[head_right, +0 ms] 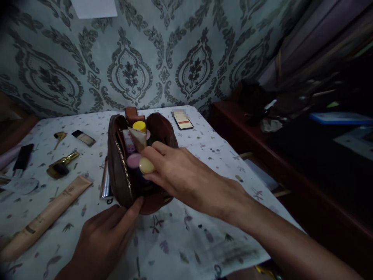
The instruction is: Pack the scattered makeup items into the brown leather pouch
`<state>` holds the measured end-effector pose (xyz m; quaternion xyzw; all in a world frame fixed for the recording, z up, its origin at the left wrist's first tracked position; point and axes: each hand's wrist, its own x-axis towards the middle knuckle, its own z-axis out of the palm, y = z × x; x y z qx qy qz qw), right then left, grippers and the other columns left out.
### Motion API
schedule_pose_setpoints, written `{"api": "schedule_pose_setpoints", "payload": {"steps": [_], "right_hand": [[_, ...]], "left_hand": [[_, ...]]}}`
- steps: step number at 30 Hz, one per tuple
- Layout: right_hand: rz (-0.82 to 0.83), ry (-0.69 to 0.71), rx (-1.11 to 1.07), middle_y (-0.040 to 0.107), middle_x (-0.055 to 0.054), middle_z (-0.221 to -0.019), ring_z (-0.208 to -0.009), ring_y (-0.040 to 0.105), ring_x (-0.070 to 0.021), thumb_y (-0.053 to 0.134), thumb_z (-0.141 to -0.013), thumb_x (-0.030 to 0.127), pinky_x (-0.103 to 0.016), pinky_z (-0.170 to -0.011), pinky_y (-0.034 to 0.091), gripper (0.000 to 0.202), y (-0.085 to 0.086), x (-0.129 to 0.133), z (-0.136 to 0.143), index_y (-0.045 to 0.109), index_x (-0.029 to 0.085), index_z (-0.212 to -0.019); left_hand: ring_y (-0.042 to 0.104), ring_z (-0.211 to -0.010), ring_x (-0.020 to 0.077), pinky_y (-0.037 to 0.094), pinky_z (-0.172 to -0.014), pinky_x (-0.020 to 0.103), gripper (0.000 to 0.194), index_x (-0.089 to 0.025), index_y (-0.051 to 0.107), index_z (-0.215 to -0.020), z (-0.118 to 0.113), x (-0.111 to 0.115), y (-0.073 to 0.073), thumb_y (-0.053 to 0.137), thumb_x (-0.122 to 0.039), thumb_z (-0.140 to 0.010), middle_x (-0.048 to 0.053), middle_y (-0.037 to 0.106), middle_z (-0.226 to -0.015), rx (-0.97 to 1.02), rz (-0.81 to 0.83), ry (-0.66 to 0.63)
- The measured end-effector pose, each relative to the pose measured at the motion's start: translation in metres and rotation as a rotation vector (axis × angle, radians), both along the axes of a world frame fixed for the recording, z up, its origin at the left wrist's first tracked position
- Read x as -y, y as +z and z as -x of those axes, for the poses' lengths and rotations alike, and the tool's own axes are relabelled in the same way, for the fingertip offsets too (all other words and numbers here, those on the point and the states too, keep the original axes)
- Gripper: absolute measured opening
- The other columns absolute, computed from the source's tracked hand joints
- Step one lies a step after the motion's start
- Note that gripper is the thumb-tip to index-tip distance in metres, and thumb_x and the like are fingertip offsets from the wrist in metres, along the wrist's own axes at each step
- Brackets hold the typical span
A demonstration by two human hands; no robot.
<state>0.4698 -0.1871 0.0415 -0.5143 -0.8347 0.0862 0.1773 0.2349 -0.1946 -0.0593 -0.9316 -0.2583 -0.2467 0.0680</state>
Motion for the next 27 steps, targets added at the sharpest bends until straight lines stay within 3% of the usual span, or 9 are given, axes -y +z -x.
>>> {"api": "schedule_pose_setpoints", "payload": {"steps": [5,11,15,21,27], "right_hand": [[0.153,0.040,0.256,0.065,-0.004,-0.088,-0.069,0.057,-0.0132,0.053,-0.096,0.011,-0.024,-0.059,0.035,0.009,0.008,-0.006,0.006,0.061,0.015,-0.096],[0.461,0.021,0.546,0.070,-0.008,-0.085,-0.071,0.063,-0.0152,0.055,-0.093,0.009,-0.026,-0.057,0.032,0.015,0.028,-0.034,0.025,0.070,0.011,-0.097],[0.589,-0.009,0.663,0.073,-0.013,-0.097,-0.086,0.069,-0.0214,0.061,-0.089,0.013,-0.026,-0.061,0.041,0.019,0.036,-0.052,0.039,0.073,0.008,-0.103],[0.692,-0.033,0.876,0.071,-0.020,-0.118,-0.109,0.068,-0.0326,0.068,-0.083,0.012,-0.035,-0.083,0.053,0.042,0.028,-0.061,0.056,0.068,0.005,-0.124],[0.713,-0.097,0.841,0.070,-0.019,-0.121,-0.114,0.067,-0.0343,0.074,-0.077,0.013,-0.040,-0.088,0.056,0.053,0.015,-0.070,0.058,0.066,0.010,-0.129]], "left_hand": [[0.064,-0.057,0.0159,0.052,-0.053,0.028,0.039,-0.015,0.054,-0.131,0.000,-0.001,-0.001,0.044,-0.007,-0.094,-0.003,0.063,-0.068,0.005,0.003,0.002],[0.066,-0.060,0.0175,0.054,-0.053,0.030,0.045,-0.016,0.052,-0.131,0.002,0.001,0.000,0.048,-0.005,-0.088,-0.003,0.065,-0.072,-0.001,0.035,-0.004],[0.065,-0.059,0.0173,0.053,-0.052,0.029,0.053,-0.017,0.050,-0.133,0.003,0.001,0.000,0.050,-0.002,-0.082,-0.004,0.066,-0.073,-0.014,0.043,0.004],[0.066,-0.056,0.0175,0.051,-0.048,0.029,0.046,-0.015,0.051,-0.129,0.002,0.000,0.001,0.046,-0.002,-0.084,-0.004,0.065,-0.069,0.015,0.002,0.001],[0.068,-0.058,0.0181,0.054,-0.050,0.030,0.048,-0.015,0.049,-0.128,0.001,0.002,0.003,0.041,0.001,-0.084,-0.003,0.067,-0.072,0.029,0.013,-0.001]]}}
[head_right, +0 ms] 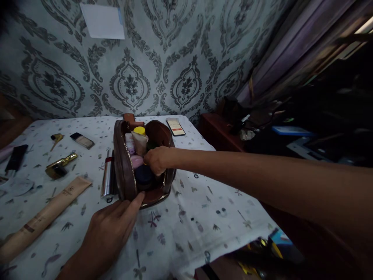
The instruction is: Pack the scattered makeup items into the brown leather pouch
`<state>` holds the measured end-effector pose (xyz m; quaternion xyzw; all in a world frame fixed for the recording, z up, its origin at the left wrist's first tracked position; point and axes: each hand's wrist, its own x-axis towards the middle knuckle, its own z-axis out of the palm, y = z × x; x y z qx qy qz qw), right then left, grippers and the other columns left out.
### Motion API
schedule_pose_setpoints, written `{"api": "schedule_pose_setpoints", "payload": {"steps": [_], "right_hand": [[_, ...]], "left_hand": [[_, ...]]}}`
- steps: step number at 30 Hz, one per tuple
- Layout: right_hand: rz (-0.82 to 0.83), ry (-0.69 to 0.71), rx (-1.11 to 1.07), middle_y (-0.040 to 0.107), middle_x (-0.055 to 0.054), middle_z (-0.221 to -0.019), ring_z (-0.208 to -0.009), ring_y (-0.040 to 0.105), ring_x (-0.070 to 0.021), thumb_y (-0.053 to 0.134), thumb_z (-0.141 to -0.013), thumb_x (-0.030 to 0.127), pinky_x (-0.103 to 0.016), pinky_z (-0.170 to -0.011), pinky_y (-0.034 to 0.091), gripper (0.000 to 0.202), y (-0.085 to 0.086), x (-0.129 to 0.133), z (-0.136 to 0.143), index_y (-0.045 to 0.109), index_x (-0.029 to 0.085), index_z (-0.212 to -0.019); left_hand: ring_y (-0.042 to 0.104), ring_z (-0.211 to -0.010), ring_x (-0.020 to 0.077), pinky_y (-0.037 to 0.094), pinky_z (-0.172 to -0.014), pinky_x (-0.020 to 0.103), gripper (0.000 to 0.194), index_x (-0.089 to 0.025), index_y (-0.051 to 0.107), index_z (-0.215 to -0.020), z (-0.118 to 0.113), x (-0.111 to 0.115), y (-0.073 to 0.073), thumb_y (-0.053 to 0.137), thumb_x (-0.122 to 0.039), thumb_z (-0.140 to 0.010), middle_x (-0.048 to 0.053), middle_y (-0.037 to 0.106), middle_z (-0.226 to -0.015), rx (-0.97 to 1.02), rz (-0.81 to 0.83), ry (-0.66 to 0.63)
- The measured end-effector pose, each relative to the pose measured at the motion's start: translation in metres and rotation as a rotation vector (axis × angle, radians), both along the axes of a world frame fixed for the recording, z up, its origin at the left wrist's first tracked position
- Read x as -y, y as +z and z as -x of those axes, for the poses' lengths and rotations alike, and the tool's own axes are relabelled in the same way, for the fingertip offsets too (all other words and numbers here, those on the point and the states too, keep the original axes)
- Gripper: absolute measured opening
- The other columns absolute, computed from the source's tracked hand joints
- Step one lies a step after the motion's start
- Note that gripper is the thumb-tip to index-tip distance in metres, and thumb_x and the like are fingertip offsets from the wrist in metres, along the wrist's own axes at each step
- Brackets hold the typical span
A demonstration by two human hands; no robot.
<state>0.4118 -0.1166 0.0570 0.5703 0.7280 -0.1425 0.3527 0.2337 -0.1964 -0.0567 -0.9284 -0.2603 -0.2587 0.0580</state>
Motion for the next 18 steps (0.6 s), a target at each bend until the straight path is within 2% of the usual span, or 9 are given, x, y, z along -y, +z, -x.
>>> {"api": "schedule_pose_setpoints", "payload": {"steps": [9,14,18], "right_hand": [[-0.013,-0.050,-0.069,0.070,-0.020,-0.121,-0.114,0.067,-0.0354,0.068,-0.078,0.004,-0.038,-0.085,0.057,0.047,-0.006,0.002,0.002,0.067,0.007,-0.125],[-0.018,-0.017,-0.115,0.070,-0.020,-0.121,-0.115,0.067,-0.0337,0.064,-0.081,0.004,-0.036,-0.087,0.055,0.043,-0.012,0.003,0.001,0.068,0.006,-0.123],[-0.029,-0.001,-0.118,0.070,-0.020,-0.122,-0.116,0.067,-0.0330,0.067,-0.079,0.004,-0.035,-0.088,0.054,0.047,-0.012,0.003,-0.001,0.066,0.006,-0.125]], "left_hand": [[0.068,-0.057,0.0179,0.054,-0.049,0.029,0.048,-0.014,0.050,-0.127,0.000,0.000,0.000,0.041,0.003,-0.083,-0.003,0.067,-0.071,0.020,-0.009,-0.005],[0.069,-0.058,0.0189,0.054,-0.048,0.030,0.047,-0.014,0.050,-0.127,0.000,0.000,0.000,0.040,0.003,-0.084,-0.002,0.068,-0.071,0.027,-0.011,-0.005],[0.069,-0.058,0.0193,0.055,-0.048,0.030,0.046,-0.014,0.051,-0.127,0.000,0.000,-0.001,0.040,0.002,-0.085,-0.001,0.069,-0.072,0.023,-0.007,-0.007]]}}
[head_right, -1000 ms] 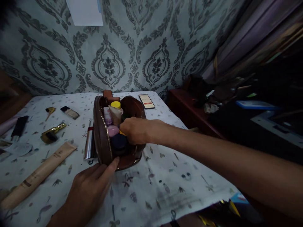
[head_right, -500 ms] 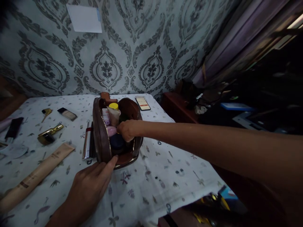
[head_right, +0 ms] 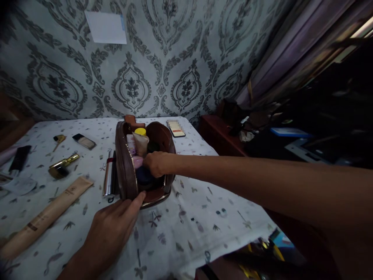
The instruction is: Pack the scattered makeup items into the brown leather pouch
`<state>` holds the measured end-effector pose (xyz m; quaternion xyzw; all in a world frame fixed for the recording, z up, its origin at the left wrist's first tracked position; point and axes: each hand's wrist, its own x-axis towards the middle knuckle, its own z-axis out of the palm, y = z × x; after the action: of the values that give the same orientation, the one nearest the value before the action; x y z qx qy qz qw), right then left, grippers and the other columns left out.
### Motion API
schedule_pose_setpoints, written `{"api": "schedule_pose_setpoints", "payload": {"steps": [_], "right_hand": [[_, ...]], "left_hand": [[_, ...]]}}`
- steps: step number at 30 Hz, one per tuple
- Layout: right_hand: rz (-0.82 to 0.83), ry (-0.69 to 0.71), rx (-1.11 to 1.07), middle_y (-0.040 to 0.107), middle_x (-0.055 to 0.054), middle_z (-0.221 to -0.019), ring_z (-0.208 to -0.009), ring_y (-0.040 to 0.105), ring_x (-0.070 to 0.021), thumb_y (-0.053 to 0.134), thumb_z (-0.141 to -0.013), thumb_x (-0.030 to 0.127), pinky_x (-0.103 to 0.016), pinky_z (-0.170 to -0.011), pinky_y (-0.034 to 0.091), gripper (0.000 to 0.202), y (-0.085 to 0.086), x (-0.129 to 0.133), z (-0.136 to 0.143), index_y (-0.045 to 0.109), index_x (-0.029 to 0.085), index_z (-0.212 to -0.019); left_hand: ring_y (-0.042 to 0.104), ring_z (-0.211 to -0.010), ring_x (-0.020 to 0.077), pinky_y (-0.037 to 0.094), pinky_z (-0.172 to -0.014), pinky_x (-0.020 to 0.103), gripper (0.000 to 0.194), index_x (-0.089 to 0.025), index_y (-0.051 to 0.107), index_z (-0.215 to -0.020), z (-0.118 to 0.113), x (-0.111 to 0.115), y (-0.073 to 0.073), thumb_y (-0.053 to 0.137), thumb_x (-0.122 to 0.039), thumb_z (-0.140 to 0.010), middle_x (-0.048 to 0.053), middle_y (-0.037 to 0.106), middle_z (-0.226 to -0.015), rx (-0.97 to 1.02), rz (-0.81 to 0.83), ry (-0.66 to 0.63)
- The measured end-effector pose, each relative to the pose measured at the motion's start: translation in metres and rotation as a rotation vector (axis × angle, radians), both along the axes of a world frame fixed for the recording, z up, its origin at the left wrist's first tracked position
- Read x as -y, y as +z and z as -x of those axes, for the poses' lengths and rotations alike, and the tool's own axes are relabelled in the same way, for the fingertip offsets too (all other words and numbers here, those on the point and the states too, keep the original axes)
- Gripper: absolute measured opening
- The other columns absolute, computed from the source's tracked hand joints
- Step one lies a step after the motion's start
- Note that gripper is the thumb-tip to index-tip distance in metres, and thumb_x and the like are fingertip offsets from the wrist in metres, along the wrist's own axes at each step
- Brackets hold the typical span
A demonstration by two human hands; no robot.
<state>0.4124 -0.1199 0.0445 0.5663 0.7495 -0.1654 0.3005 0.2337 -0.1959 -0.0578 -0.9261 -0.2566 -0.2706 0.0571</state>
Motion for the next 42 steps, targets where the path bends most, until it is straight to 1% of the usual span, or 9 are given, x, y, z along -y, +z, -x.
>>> {"api": "schedule_pose_setpoints", "payload": {"steps": [8,12,16,19,23,30,36,39,42], "right_hand": [[0.006,0.020,0.023,0.069,-0.021,-0.123,-0.114,0.067,-0.0330,0.068,-0.081,0.010,-0.035,-0.084,0.053,0.048,0.003,0.001,0.001,0.064,0.005,-0.129],[-0.003,0.068,0.059,0.070,-0.020,-0.120,-0.110,0.068,-0.0307,0.072,-0.080,0.011,-0.031,-0.080,0.051,0.047,0.025,-0.002,-0.001,0.065,0.004,-0.126],[-0.235,0.130,-0.002,0.073,-0.017,-0.103,-0.092,0.070,-0.0244,0.057,-0.089,0.011,-0.028,-0.068,0.044,0.026,0.052,-0.004,-0.014,0.072,0.006,-0.110],[-0.333,0.119,-0.040,0.073,-0.015,-0.095,-0.085,0.067,-0.0220,0.052,-0.093,0.013,-0.028,-0.065,0.039,0.023,0.061,0.000,-0.023,0.072,0.007,-0.101],[-0.333,0.086,-0.060,0.072,-0.012,-0.095,-0.081,0.065,-0.0189,0.048,-0.097,0.016,-0.027,-0.062,0.035,0.024,0.058,0.010,-0.026,0.072,0.012,-0.097],[-0.332,0.041,-0.129,0.071,-0.008,-0.088,-0.077,0.062,-0.0164,0.048,-0.097,0.016,-0.026,-0.061,0.033,0.025,0.048,0.016,-0.028,0.072,0.014,-0.099],[-0.460,0.061,-0.330,0.071,-0.006,-0.087,-0.076,0.060,-0.0153,0.050,-0.095,0.016,-0.025,-0.064,0.033,0.022,0.043,0.013,-0.019,0.072,0.016,-0.095],[-0.536,0.042,-0.441,0.068,-0.003,-0.075,-0.068,0.057,-0.0138,0.050,-0.095,0.019,-0.025,-0.062,0.033,0.023,0.042,0.011,-0.009,0.069,0.017,-0.082],[-0.576,0.025,-0.495,0.058,0.000,-0.059,-0.055,0.048,-0.0130,0.051,-0.094,0.028,-0.027,-0.056,0.029,0.030,0.039,0.010,0.000,0.059,0.019,-0.067]], "left_hand": [[0.070,-0.060,0.0194,0.057,-0.050,0.031,0.047,-0.013,0.050,-0.129,0.001,0.000,-0.001,0.042,0.000,-0.084,-0.001,0.069,-0.075,-0.011,0.006,0.002],[0.070,-0.061,0.0189,0.057,-0.051,0.030,0.052,-0.014,0.050,-0.130,0.001,0.001,-0.003,0.047,0.000,-0.080,-0.002,0.069,-0.075,-0.011,0.016,0.012],[0.069,-0.059,0.0187,0.055,-0.050,0.030,0.058,-0.015,0.051,-0.131,0.002,0.002,-0.004,0.052,-0.001,-0.075,-0.003,0.068,-0.074,-0.021,0.026,0.018],[0.069,-0.059,0.0189,0.055,-0.050,0.030,0.060,-0.015,0.051,-0.131,0.002,0.002,-0.004,0.053,0.000,-0.073,-0.002,0.069,-0.076,-0.021,0.041,0.008],[0.067,-0.058,0.0199,0.054,-0.049,0.031,0.061,-0.014,0.053,-0.131,0.004,0.000,0.000,0.053,-0.001,-0.072,-0.001,0.068,-0.074,-0.058,0.011,0.022],[0.066,-0.058,0.0195,0.054,-0.050,0.030,0.065,-0.017,0.054,-0.133,0.007,0.000,0.005,0.058,-0.004,-0.069,-0.002,0.066,-0.073,-0.158,-0.037,0.072],[0.066,-0.060,0.0191,0.054,-0.051,0.029,0.067,-0.016,0.055,-0.132,0.005,0.000,0.005,0.060,-0.002,-0.067,-0.003,0.065,-0.071,-0.139,-0.018,0.068],[0.068,-0.065,0.0188,0.055,-0.055,0.029,0.067,-0.018,0.052,-0.135,0.006,0.002,0.005,0.066,-0.006,-0.071,-0.002,0.067,-0.077,-0.150,0.034,0.076],[0.068,-0.069,0.0183,0.055,-0.057,0.029,0.065,-0.020,0.048,-0.140,0.007,0.004,0.003,0.068,-0.014,-0.078,-0.002,0.068,-0.083,-0.156,0.078,0.089]]}}
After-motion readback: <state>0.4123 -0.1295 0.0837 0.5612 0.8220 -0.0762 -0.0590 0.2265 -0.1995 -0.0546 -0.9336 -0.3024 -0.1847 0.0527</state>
